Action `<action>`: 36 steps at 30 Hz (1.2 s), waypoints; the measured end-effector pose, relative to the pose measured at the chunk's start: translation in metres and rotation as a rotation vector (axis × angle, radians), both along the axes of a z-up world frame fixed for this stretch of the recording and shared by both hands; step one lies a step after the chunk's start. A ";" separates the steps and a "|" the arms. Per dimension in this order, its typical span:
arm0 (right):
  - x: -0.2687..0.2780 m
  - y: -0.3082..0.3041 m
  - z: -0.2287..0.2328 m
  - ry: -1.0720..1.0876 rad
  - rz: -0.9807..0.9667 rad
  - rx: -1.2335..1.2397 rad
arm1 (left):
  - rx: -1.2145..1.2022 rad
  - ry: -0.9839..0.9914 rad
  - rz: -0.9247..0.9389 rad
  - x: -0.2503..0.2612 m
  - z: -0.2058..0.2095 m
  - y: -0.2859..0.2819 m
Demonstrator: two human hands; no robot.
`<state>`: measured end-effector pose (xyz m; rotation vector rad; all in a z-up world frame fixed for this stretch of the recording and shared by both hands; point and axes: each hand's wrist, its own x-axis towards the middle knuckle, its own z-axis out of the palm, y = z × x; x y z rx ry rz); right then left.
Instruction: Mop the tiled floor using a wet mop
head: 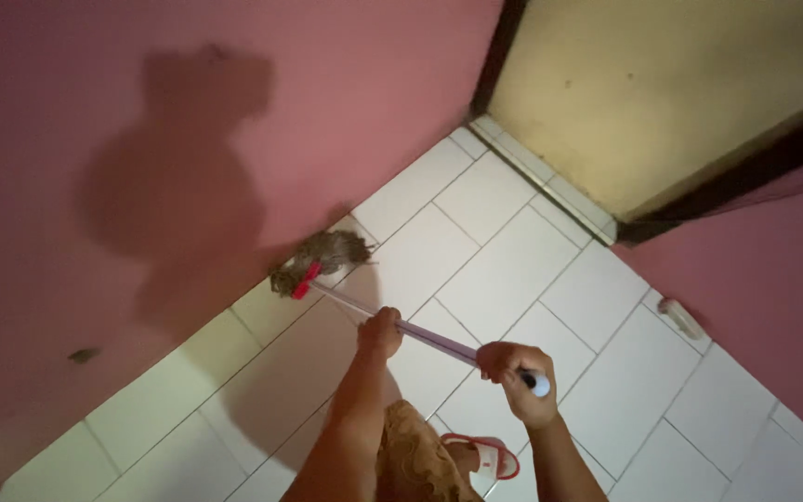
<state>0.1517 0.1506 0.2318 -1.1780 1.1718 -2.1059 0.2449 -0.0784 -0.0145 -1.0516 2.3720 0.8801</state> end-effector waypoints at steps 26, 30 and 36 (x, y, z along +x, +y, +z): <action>0.077 -0.063 -0.007 -0.039 0.258 0.135 | 0.031 0.102 0.713 0.155 -0.151 -0.035; 0.066 -0.032 0.026 0.073 0.116 0.075 | 0.171 -0.082 0.567 0.077 -0.086 -0.025; 0.060 0.015 0.040 0.135 -0.112 0.055 | 0.053 0.014 0.186 -0.005 -0.070 0.014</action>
